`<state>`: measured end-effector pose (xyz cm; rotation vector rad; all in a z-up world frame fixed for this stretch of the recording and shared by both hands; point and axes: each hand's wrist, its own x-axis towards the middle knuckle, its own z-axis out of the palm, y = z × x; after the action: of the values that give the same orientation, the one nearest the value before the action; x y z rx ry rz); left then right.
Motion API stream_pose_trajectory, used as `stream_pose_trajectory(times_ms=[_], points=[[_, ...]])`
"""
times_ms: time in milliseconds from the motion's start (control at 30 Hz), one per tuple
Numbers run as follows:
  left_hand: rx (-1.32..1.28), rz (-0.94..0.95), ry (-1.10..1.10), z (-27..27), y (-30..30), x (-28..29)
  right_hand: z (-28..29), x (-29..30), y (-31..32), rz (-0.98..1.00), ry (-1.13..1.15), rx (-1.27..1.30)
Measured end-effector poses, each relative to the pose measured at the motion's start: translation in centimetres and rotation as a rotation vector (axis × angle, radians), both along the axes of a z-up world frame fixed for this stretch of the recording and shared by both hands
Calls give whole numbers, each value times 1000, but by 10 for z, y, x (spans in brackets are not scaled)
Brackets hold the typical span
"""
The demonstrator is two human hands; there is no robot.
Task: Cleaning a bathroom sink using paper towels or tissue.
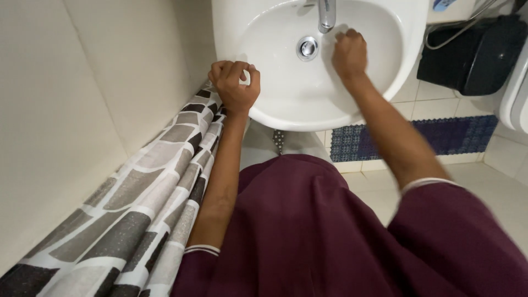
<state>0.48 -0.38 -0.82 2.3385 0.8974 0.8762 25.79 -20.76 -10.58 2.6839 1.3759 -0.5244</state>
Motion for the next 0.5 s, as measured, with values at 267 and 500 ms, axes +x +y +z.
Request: stream_pose_trajectory(times_ms=[267, 500], points=[[-36, -3, -4, -4, -2, -2, -82, -70, 89, -228, 16, 656], [-22, -9, -22, 3, -2, -1, -46, -47, 74, -43, 86, 474]])
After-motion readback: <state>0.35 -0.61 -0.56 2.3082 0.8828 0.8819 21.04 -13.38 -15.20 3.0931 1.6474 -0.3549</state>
